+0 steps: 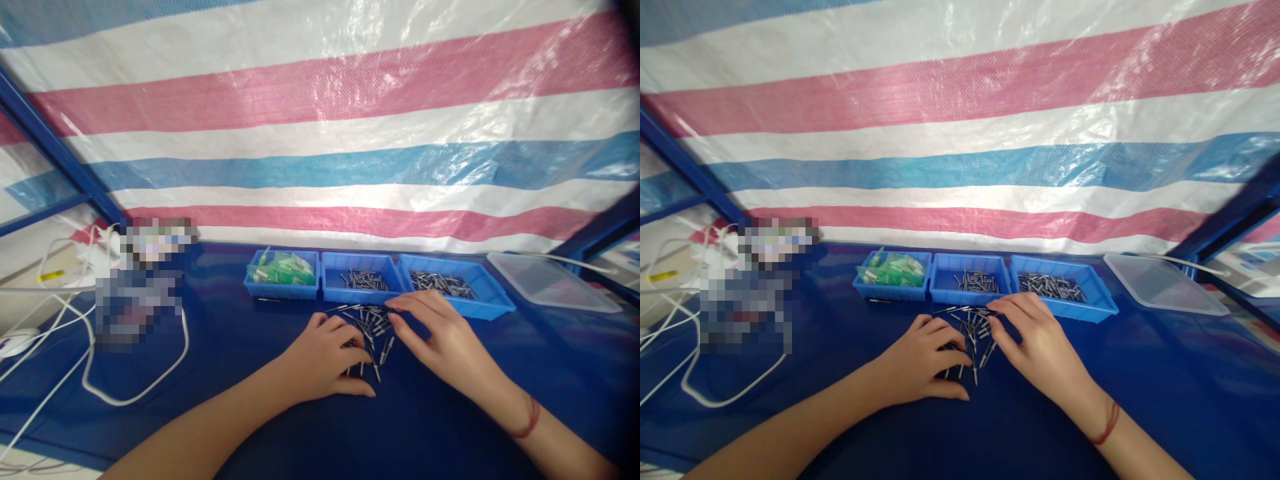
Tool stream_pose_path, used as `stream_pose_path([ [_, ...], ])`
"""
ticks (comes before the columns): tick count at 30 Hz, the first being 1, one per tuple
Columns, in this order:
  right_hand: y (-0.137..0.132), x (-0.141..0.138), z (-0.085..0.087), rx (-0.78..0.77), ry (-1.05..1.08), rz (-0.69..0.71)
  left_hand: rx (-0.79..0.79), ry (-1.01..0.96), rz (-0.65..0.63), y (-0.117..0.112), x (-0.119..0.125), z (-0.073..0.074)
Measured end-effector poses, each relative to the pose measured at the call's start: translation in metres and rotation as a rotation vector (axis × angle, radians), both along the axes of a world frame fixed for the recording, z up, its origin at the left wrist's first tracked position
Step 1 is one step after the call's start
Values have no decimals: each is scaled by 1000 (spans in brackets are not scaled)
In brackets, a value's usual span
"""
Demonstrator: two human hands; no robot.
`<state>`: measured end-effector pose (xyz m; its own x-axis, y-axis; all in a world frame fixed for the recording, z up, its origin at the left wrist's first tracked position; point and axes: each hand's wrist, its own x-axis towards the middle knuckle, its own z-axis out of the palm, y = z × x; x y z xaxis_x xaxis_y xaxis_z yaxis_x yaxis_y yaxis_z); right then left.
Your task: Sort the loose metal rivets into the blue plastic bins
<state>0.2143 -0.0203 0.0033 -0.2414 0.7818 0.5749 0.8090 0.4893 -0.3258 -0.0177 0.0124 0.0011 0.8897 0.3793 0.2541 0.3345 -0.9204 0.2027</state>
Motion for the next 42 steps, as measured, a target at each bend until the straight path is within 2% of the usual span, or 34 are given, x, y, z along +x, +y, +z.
stream_pose_path([
  [13, -2, -6, -4, -78, 8, 64, 12, 33, -30, 0, 2, 4],
  [18, -3, -10, -2, -92, -3, 111, 35, 22, 48, 0, 3, 3],
  [24, -7, -22, -2, -123, 18, 191, -111, -185, 198, -1, 7, -3],
  [29, -10, -29, -7, -153, 204, 213, -252, -378, 205, -5, 12, -3],
  [32, -12, -30, -9, -165, 290, 192, -297, -440, 263, -6, 14, -3],
  [38, -14, -32, -7, -178, 337, 182, -244, -324, 258, -4, 11, -3],
  [42, -15, -34, -6, -196, 405, 155, -263, -291, 248, -4, 11, -1],
])
